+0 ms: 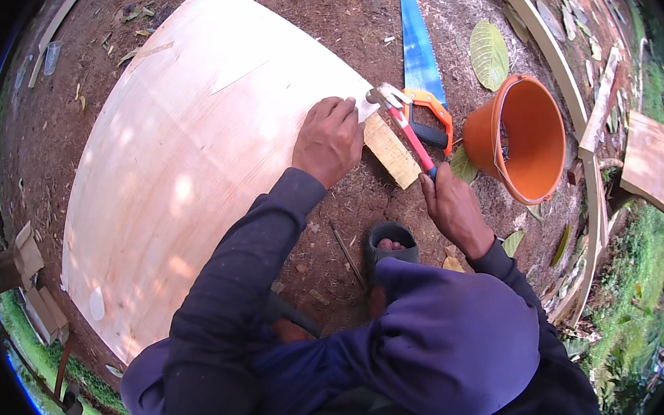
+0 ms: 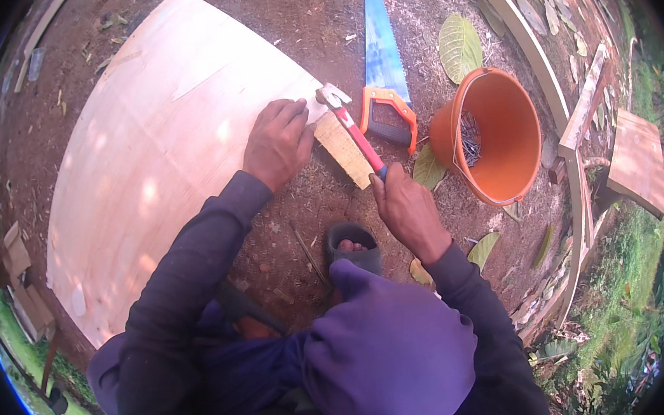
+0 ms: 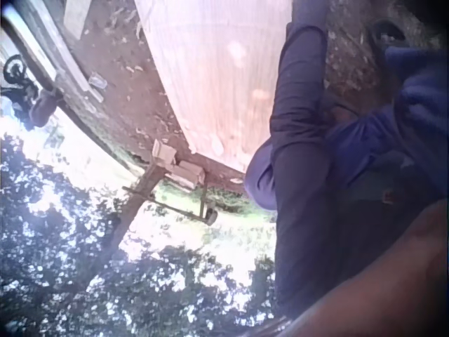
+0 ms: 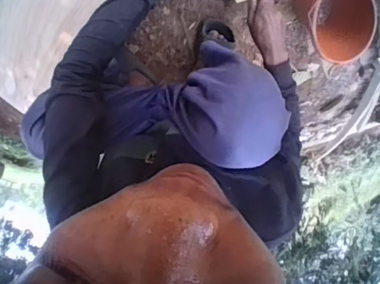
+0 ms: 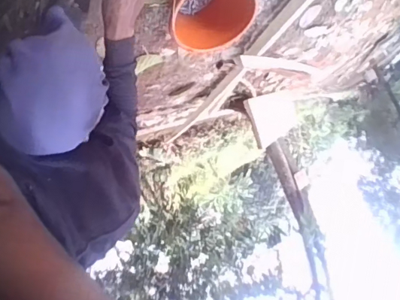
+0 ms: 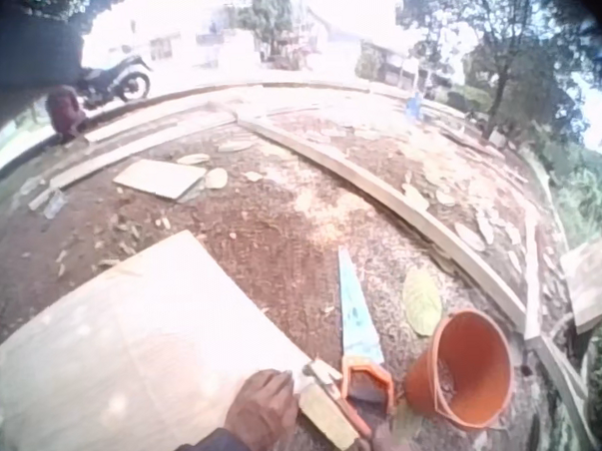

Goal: The person hammers nails into a large plywood sheet resting on wooden supports outdoors. They repeatedly pick nails from a bucket, position them on the plywood, and drive them in with a hammer, occasionally repositioning the sheet.

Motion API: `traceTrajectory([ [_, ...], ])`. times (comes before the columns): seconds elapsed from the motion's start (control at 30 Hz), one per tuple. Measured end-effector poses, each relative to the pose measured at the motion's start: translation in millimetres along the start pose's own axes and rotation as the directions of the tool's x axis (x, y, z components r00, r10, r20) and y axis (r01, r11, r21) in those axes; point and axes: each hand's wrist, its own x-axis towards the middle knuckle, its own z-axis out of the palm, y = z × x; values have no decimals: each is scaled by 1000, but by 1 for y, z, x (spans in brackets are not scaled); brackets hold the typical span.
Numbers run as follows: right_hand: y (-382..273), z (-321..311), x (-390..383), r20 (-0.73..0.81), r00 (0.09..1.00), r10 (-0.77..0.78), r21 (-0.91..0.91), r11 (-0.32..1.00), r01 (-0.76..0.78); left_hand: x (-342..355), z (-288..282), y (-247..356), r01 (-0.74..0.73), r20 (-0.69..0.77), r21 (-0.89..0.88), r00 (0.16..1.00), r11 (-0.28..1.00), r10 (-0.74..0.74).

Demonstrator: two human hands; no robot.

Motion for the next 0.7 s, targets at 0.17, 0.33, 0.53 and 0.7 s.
traceTrajectory([
  [0.17, -29, -28, -4, -258, 966, -4, 266, 961, 75, -9, -2, -2, 2, -1, 21, 1000, 1000, -2],
  [0.33, -1, 4, -12, -307, 952, 3, 257, 963, 80, -1, 0, 1, 5, 12, -5, 1000, 1000, -5],
  [0.53, -7, -2, 0, -240, 971, -4, 219, 974, 58, -1, -3, -2, 14, 7, 11, 1000, 1000, -14],
  [0.7, -1, 12, -2, -167, 986, -25, 111, 993, 44, -2, 0, -1, 9, 7, 0, 1000, 1000, -9],
])
